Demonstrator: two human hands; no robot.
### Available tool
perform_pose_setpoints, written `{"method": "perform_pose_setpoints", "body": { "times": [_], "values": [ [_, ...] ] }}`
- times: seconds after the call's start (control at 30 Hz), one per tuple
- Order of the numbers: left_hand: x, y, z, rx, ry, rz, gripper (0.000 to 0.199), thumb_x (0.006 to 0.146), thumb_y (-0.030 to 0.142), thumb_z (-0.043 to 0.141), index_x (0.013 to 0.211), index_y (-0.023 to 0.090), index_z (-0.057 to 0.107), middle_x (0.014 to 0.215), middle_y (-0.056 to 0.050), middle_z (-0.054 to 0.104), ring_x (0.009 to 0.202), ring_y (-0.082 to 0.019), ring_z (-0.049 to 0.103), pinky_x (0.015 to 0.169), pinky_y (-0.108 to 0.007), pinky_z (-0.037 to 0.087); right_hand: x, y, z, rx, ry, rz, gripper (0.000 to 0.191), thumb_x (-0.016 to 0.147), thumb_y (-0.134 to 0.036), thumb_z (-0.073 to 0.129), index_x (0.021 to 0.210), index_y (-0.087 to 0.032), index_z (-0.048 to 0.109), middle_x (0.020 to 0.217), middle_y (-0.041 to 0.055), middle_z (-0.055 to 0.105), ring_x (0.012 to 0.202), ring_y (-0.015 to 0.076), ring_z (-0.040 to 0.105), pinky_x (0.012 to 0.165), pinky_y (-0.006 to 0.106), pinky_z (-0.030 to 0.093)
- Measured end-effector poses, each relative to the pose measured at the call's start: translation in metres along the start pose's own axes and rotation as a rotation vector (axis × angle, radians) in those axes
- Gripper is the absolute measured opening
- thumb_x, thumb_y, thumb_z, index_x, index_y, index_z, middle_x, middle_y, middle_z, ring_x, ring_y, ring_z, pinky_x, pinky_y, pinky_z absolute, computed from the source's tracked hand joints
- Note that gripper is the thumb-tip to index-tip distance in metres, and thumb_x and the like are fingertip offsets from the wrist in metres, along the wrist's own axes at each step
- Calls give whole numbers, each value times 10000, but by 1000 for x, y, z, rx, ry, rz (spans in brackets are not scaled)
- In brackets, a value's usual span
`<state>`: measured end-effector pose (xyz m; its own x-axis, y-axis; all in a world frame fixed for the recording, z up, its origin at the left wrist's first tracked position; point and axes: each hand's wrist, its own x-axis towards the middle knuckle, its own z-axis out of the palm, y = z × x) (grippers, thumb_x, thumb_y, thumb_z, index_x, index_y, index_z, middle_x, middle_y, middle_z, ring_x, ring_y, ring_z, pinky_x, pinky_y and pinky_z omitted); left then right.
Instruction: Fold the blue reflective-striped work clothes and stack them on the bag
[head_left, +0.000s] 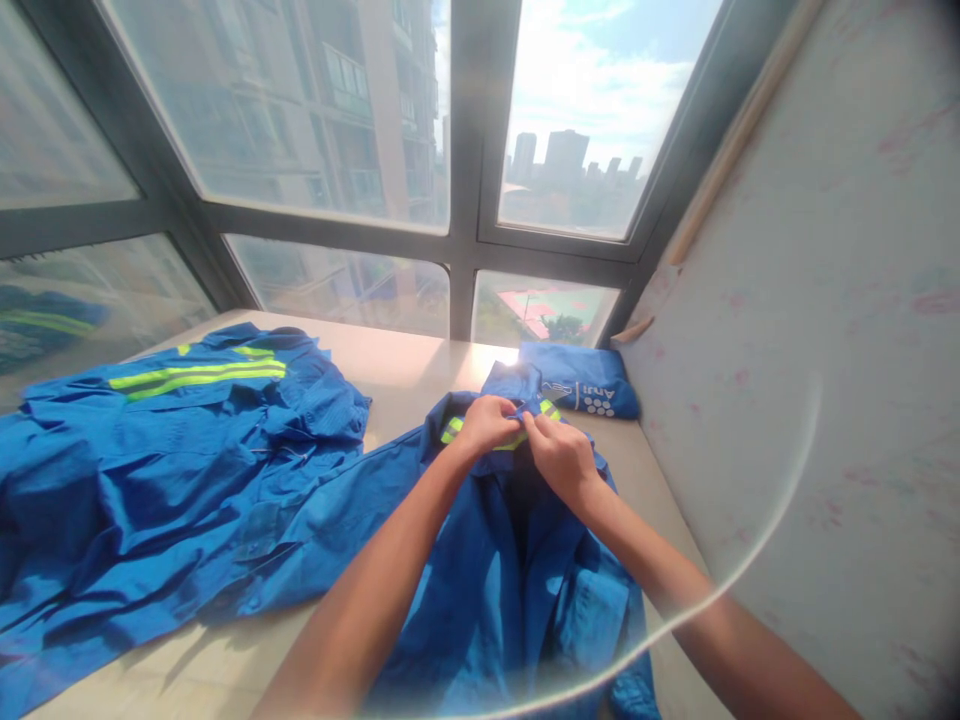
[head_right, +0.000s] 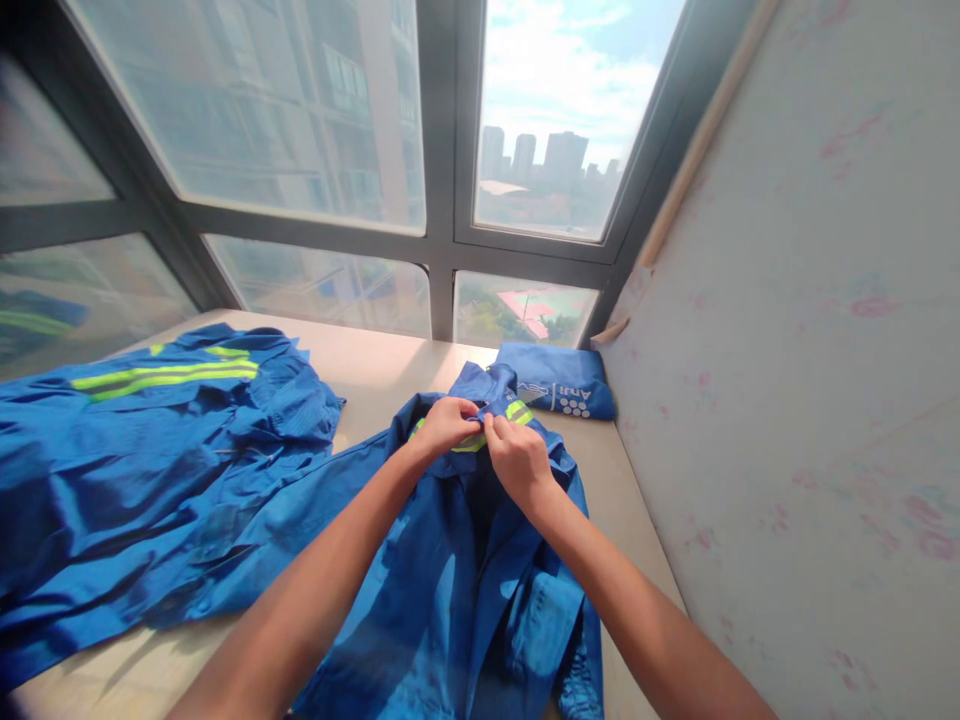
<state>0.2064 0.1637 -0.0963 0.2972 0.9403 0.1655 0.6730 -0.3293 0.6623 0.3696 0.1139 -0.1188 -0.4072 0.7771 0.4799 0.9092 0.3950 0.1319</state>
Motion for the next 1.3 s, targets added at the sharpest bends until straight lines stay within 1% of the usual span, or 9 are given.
{"method": "perform_pose_setpoints", "body": {
  "times": [0.2,0.43,0.5,0.63,0.8,0.87,1.07,1.2,1.3],
  "values": [
    [3,-4,2,4,9,0,215,740,241,586,559,146,652,486,35,456,525,-107,346,534,-280,203,5,-4,2,-58,57,-117,301,978,-65,484,1168,-122,710,827,83,701,732,178,644,643,277,435],
    [-3,-9,-1,17,-32,42,207,745,248,637,562,154,648,509,32,484,530,-111,378,543,-275,224,-7,5,15,246,102,25,300,1002,-169,501,1181,-200,740,866,66,731,735,163,656,670,245,459],
    [-5,-11,-2,19,-57,66,197,770,300,659,637,159,695,581,17,567,570,-123,454,555,-259,272,-10,9,19,449,135,124,259,990,-229,539,1116,-229,766,868,45,737,706,150,648,664,236,469],
    [-9,-10,-8,112,-59,168,214,798,365,690,872,172,747,941,-57,715,803,-185,626,687,-249,422,-10,16,22,728,193,249,206,947,-274,603,991,-216,795,839,38,740,621,140,606,636,249,482],
    [-10,-5,-17,352,-122,167,292,862,429,646,1037,205,713,893,-78,712,857,-263,667,760,-322,482,-11,18,18,699,218,219,215,947,-277,594,979,-227,800,818,37,725,659,149,622,662,253,481],
    [-12,-2,-19,445,-124,193,328,851,427,670,1101,217,701,981,-100,703,941,-288,666,818,-351,494,-14,17,15,638,197,191,234,965,-282,571,1008,-235,796,855,42,734,718,157,651,699,251,487],
    [-24,6,-25,623,-98,55,334,843,400,714,1091,178,691,1208,-154,578,1000,-281,647,796,-348,533,-28,8,7,447,-2,114,261,993,-256,520,1090,-243,762,1047,71,749,898,192,701,781,258,490],
    [-43,4,-25,643,-92,85,396,822,433,756,1090,161,651,1188,-145,562,1001,-279,631,785,-350,543,-28,7,-2,462,-288,45,290,945,-199,557,1189,-241,707,1088,68,744,942,202,698,778,256,478],
    [-69,-1,-9,577,-148,172,292,882,399,698,1047,166,634,1115,-112,582,984,-258,621,798,-347,544,-19,13,-9,539,-529,-58,280,854,-169,636,1108,-236,730,926,28,758,834,187,692,712,242,453]
  ]
}}
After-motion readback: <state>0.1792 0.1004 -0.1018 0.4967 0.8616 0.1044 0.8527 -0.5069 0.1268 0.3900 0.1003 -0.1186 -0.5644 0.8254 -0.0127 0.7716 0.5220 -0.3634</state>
